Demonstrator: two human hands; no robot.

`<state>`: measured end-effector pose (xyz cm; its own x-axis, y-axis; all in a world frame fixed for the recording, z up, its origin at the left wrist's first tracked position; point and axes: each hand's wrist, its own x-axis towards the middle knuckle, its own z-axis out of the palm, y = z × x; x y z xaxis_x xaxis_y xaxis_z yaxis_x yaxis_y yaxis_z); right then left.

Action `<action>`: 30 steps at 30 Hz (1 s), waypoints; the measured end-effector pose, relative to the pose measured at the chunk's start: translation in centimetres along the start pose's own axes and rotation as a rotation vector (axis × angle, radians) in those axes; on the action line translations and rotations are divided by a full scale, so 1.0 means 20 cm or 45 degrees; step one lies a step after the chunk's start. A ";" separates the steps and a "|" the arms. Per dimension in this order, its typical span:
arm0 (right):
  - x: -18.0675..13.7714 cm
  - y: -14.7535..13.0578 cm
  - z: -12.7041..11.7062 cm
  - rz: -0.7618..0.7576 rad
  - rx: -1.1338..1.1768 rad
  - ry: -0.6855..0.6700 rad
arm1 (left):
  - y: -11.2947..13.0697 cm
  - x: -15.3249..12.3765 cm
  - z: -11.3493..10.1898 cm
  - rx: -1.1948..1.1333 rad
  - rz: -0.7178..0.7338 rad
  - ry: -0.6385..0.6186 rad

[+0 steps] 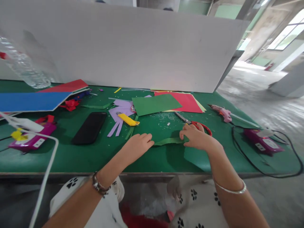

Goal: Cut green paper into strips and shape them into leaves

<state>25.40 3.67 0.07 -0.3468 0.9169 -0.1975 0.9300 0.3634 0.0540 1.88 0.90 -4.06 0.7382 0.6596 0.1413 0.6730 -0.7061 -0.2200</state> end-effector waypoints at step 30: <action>0.07 -0.30 0.20 -0.584 0.429 0.455 | -0.04 -0.06 -0.01 -0.528 -0.348 -0.138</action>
<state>19.71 2.16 -4.44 -0.6808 0.7013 0.2115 0.6459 0.7109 -0.2783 0.40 0.68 -3.86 0.5387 0.8418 0.0342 0.8184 -0.5325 0.2161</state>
